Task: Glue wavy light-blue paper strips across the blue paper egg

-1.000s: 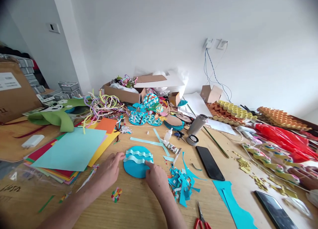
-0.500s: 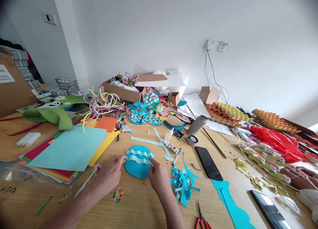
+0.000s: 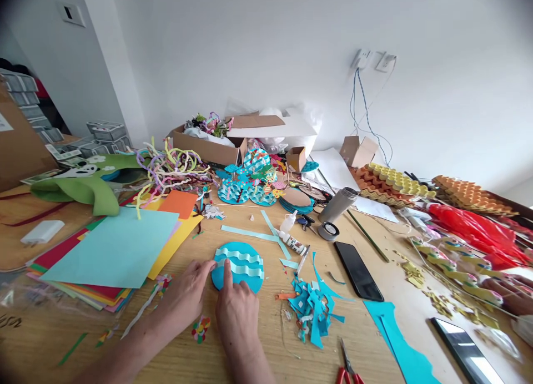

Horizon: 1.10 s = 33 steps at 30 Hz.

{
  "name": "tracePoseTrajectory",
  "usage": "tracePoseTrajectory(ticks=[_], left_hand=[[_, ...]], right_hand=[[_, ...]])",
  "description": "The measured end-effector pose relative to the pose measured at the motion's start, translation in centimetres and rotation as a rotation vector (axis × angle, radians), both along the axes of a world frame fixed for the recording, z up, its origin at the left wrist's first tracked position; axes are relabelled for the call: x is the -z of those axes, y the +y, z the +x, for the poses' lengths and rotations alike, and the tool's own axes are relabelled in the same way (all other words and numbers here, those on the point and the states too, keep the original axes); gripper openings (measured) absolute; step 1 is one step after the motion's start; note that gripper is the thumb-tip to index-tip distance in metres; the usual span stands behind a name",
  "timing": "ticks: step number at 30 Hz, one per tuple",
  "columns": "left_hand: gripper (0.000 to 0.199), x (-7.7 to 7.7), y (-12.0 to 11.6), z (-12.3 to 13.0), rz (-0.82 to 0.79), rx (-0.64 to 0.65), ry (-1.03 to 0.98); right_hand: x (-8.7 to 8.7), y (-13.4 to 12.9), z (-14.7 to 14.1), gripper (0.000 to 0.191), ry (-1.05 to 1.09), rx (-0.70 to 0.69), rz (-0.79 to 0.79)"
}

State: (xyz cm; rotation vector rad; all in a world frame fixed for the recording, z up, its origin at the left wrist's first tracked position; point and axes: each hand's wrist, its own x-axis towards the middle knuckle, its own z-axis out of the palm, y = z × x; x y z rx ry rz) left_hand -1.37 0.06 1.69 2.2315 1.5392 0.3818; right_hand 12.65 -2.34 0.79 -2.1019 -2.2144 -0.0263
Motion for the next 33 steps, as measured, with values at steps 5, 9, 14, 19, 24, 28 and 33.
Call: tracePoseTrajectory(ticks=[5,9,14,19,24,28,33], left_hand=[[0.056,-0.05,0.04,0.07,-0.010,-0.012,0.008],[0.057,-0.04,-0.04,0.13,-0.008,-0.007,0.004],[0.057,-0.07,-0.06,0.15,-0.006,0.008,0.005],[0.057,-0.07,-0.07,0.16,0.005,0.010,0.017],[0.056,-0.18,-0.10,0.15,-0.006,-0.002,0.017],[0.057,-0.32,-0.18,0.11,-0.016,-0.001,0.025],[0.056,-0.25,-0.15,0.15,-0.013,0.004,0.031]], right_hand=[[0.11,0.01,-0.07,0.055,-0.001,0.006,-0.022],[0.03,0.04,-0.15,0.058,0.000,0.010,-0.038],[0.01,0.02,-0.10,0.059,-0.009,0.004,-0.031],[-0.05,-0.03,-0.16,0.058,-0.012,-0.007,-0.036],[-0.10,0.09,-0.25,0.055,-0.006,0.029,-0.069],[-0.25,0.21,-0.30,0.056,0.002,0.043,-0.110],[-0.44,0.31,-0.36,0.056,0.012,0.049,-0.162]])
